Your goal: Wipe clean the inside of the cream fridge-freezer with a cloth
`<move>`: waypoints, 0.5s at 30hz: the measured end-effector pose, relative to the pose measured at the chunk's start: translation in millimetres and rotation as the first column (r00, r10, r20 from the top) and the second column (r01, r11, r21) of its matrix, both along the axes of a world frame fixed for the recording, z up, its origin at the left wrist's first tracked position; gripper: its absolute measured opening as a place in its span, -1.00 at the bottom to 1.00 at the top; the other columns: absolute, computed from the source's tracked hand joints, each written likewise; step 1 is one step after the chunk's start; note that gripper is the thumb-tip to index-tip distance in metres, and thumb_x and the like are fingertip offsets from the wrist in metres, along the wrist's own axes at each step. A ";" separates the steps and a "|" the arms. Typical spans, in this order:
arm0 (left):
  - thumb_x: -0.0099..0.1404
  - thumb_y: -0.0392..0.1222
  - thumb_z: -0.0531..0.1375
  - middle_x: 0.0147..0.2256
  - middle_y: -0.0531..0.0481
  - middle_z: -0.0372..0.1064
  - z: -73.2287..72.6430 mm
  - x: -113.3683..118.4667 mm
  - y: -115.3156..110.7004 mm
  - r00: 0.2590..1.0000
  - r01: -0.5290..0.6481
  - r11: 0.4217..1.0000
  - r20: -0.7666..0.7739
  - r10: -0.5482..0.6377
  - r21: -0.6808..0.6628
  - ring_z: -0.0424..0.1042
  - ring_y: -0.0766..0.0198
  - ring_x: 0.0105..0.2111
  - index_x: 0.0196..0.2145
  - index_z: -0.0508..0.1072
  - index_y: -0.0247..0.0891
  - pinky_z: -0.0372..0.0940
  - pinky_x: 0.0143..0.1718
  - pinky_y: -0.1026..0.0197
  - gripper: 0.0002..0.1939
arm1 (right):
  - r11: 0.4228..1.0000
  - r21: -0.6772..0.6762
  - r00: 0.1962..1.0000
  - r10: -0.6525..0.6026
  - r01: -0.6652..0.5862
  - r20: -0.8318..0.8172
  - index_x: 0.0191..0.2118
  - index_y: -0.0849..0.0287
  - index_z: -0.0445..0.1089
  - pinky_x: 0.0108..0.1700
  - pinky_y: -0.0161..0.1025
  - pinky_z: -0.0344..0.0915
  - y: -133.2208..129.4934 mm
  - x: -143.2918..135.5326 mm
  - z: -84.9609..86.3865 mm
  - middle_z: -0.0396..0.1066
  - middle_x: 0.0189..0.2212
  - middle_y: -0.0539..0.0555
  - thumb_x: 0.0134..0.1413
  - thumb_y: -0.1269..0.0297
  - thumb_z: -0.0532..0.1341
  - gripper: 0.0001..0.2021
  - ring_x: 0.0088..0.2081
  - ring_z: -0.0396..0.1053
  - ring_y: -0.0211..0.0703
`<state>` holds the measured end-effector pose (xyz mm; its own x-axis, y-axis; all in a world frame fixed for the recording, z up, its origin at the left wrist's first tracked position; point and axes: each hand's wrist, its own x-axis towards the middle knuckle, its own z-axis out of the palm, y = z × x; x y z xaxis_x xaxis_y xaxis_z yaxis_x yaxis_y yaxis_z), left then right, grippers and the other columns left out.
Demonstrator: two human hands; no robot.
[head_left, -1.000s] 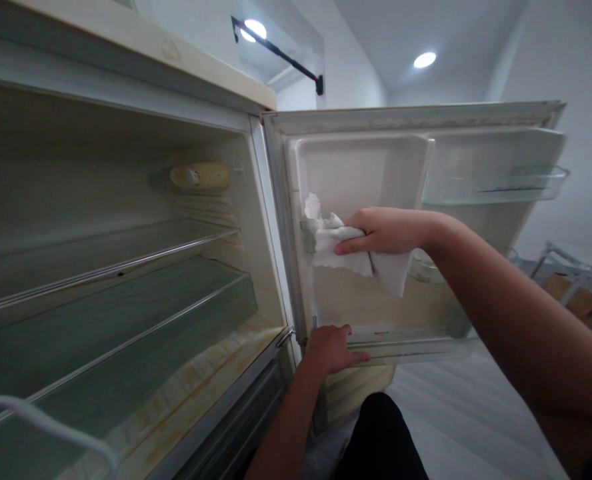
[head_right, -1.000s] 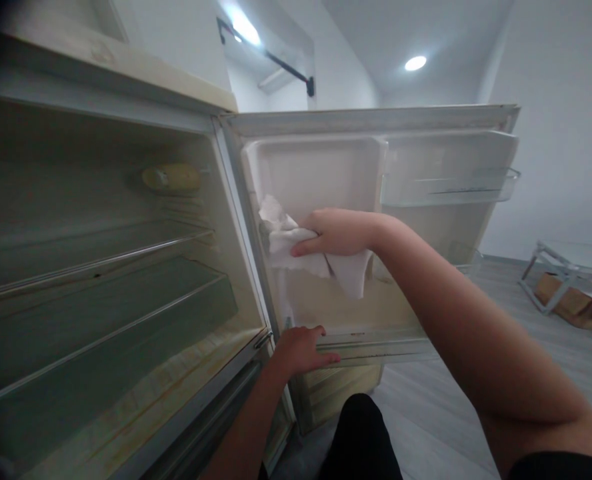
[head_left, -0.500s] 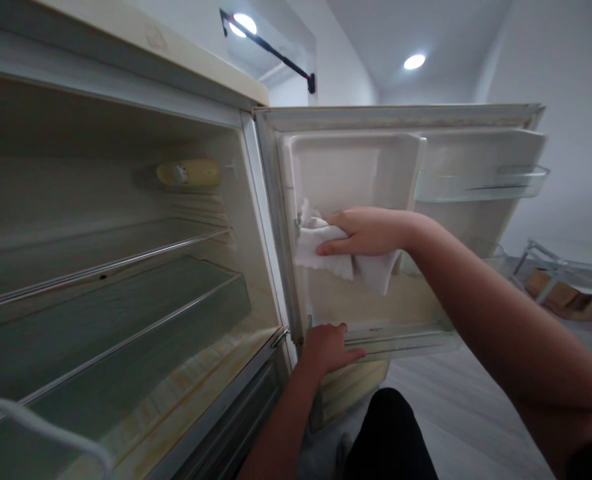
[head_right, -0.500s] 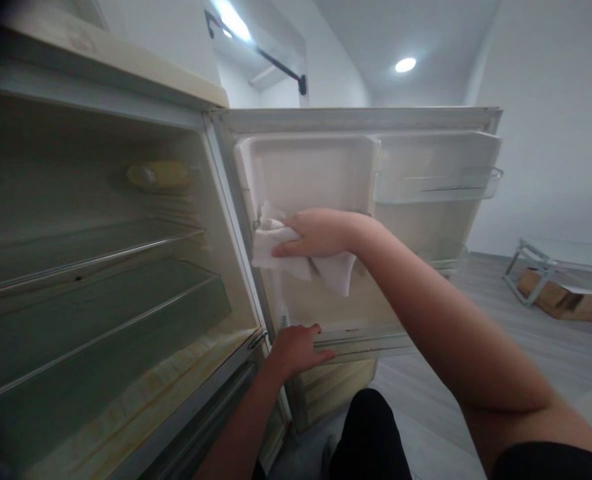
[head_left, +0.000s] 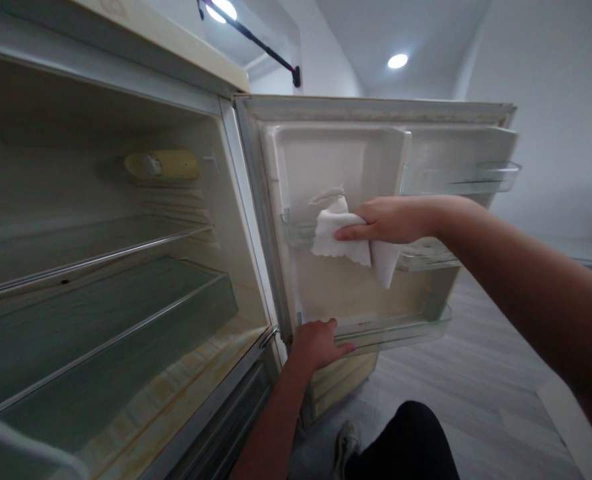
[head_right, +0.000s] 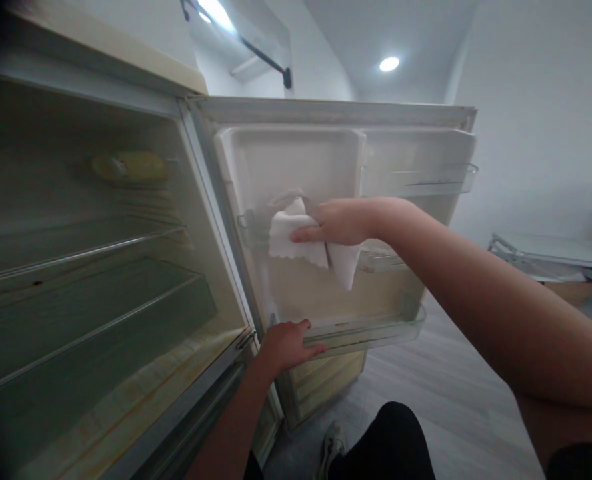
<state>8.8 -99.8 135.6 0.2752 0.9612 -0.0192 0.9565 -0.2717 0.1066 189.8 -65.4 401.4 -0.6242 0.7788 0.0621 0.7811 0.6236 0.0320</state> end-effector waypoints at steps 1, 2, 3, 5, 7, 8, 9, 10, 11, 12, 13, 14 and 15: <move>0.24 0.50 0.15 -0.13 -0.26 0.60 -0.4 -0.2 0.3 1.000 0.002 1.000 0.001 -0.002 0.005 0.59 -0.20 -0.09 0.03 0.51 -0.18 0.44 -0.09 -0.06 -0.26 | 0.998 0.055 1.000 -0.019 0.018 0.022 -0.13 0.25 0.59 -0.08 -0.05 0.37 -4.5 0.8 -2.3 0.55 -0.33 0.27 0.35 -0.28 0.03 -0.35 -0.23 0.50 0.09; 0.24 0.50 0.15 -0.13 -0.26 0.60 -0.8 -0.6 0.5 1.000 0.004 1.000 0.002 -0.004 0.007 0.60 -0.19 -0.09 0.03 0.51 -0.17 0.44 -0.09 -0.06 -0.27 | 0.994 0.108 0.999 -0.034 0.031 0.033 -0.16 0.25 0.59 -0.08 -0.04 0.36 -9.8 -0.2 -5.3 0.54 -0.35 0.28 0.36 -0.28 0.02 -0.34 -0.23 0.49 0.10; 0.24 0.50 0.15 -0.13 -0.25 0.60 -1.0 -1.1 0.7 1.000 0.006 1.000 0.003 -0.006 0.009 0.60 -0.19 -0.09 0.02 0.51 -0.17 0.44 -0.08 -0.06 -0.27 | 0.987 0.157 0.998 -0.049 0.044 0.032 -0.18 0.24 0.58 -0.07 -0.03 0.35 -15.4 -2.5 -8.7 0.54 -0.35 0.29 0.37 -0.27 0.01 -0.35 -0.22 0.49 0.12; 0.24 0.51 0.15 -0.13 -0.25 0.60 -1.0 -2.6 0.5 1.000 0.010 1.000 0.005 -0.010 0.016 0.60 -0.18 -0.08 0.03 0.51 -0.18 0.44 -0.06 -0.05 -0.26 | 0.967 0.235 0.995 -0.100 0.100 -0.009 -0.22 0.23 0.58 -0.05 0.00 0.34 -25.5 -9.8 -15.6 0.53 -0.33 0.33 0.37 -0.26 0.01 -0.36 -0.18 0.50 0.18; 0.23 0.52 0.15 -0.12 -0.26 0.60 -0.4 -4.5 -0.3 1.000 0.015 1.000 0.004 -0.015 0.012 0.59 -0.18 -0.07 0.03 0.52 -0.18 0.44 -0.05 -0.06 -0.25 | 0.940 0.270 0.977 -0.187 0.209 -0.104 -0.23 0.25 0.56 -0.04 0.02 0.32 -29.8 -17.3 -20.1 0.53 -0.29 0.38 0.38 -0.26 0.00 -0.35 -0.14 0.50 0.24; 0.23 0.51 0.16 -0.12 -0.26 0.60 -0.1 -5.4 -0.8 1.000 0.018 1.000 0.004 -0.018 0.009 0.59 -0.18 -0.07 0.03 0.52 -0.18 0.45 -0.05 -0.06 -0.25 | 0.926 0.267 0.958 -0.228 0.268 -0.172 -0.22 0.26 0.56 -0.03 0.02 0.32 -28.6 -20.1 -20.8 0.53 -0.28 0.39 0.39 -0.26 -0.01 -0.34 -0.13 0.50 0.26; 0.23 0.51 0.16 -0.12 -0.26 0.60 0.3 -6.2 -1.4 1.000 0.023 1.000 0.004 -0.023 0.005 0.59 -0.19 -0.07 0.03 0.52 -0.18 0.45 -0.05 -0.07 -0.26 | 0.916 0.251 0.935 -0.251 0.313 -0.249 -0.19 0.28 0.55 -0.04 0.01 0.33 -25.1 -21.9 -20.6 0.53 -0.27 0.40 0.40 -0.25 -0.04 -0.33 -0.12 0.50 0.26; 0.23 0.50 0.17 -0.13 -0.26 0.60 0.5 -7.0 -1.8 1.000 0.026 1.000 0.006 -0.026 0.001 0.59 -0.19 -0.07 0.03 0.52 -0.18 0.45 -0.06 -0.07 -0.26 | 0.913 0.232 0.910 -0.250 0.336 -0.331 -0.13 0.29 0.54 -0.04 -0.01 0.33 -19.9 -22.8 -19.5 0.53 -0.26 0.38 0.42 -0.23 -0.08 -0.32 -0.11 0.50 0.25; 0.23 0.50 0.17 -0.13 -0.26 0.60 0.5 -7.6 -2.1 1.000 0.029 1.000 0.009 -0.029 0.001 0.59 -0.19 -0.07 0.04 0.52 -0.18 0.45 -0.06 -0.07 -0.26 | 0.916 0.221 0.884 -0.225 0.336 -0.411 -0.05 0.30 0.52 -0.04 -0.03 0.35 -13.6 -23.2 -17.9 0.53 -0.25 0.36 0.45 -0.19 -0.13 -0.32 -0.09 0.49 0.23; 0.23 0.51 0.15 -0.13 -0.26 0.60 0.4 -8.0 -2.2 0.999 0.032 0.999 0.013 -0.032 0.003 0.59 -0.19 -0.07 0.04 0.52 -0.18 0.45 -0.06 -0.08 -0.25 | 0.920 0.227 0.859 -0.179 0.319 -0.480 0.04 0.30 0.48 -0.03 -0.05 0.36 -7.5 -23.5 -15.8 0.54 -0.23 0.32 0.47 -0.14 -0.17 -0.34 -0.07 0.49 0.21; 0.23 0.53 0.14 -0.13 -0.26 0.60 0.2 -8.3 -2.2 0.999 0.034 0.999 0.016 -0.034 0.006 0.59 -0.19 -0.07 0.04 0.52 -0.18 0.44 -0.05 -0.08 -0.23 | 0.921 0.257 0.837 -0.117 0.293 -0.534 0.15 0.28 0.42 -0.01 -0.05 0.37 -2.3 -24.3 -13.7 0.55 -0.18 0.29 0.49 -0.08 -0.21 -0.36 -0.03 0.47 0.19; 0.22 0.55 0.11 -0.12 -0.27 0.60 -0.2 -8.4 -2.0 0.999 0.034 0.999 0.019 -0.034 0.006 0.59 -0.19 -0.07 0.05 0.52 -0.17 0.44 -0.05 -0.08 -0.21 | 0.915 0.309 0.821 -0.041 0.260 -0.570 0.24 0.25 0.35 0.03 -0.05 0.37 1.2 -26.2 -11.6 0.55 -0.11 0.26 0.50 -0.01 -0.23 -0.39 0.03 0.45 0.18; 0.22 0.58 0.08 -0.12 -0.27 0.60 -0.6 -8.3 -1.7 0.999 0.034 0.999 0.020 -0.034 0.004 0.59 -0.19 -0.07 0.05 0.52 -0.17 0.44 -0.05 -0.08 -0.18 | 0.900 0.379 0.811 0.051 0.216 -0.583 0.32 0.22 0.26 0.10 -0.04 0.35 2.9 -29.7 -9.6 0.53 0.00 0.24 0.51 0.04 -0.23 -0.43 0.11 0.41 0.16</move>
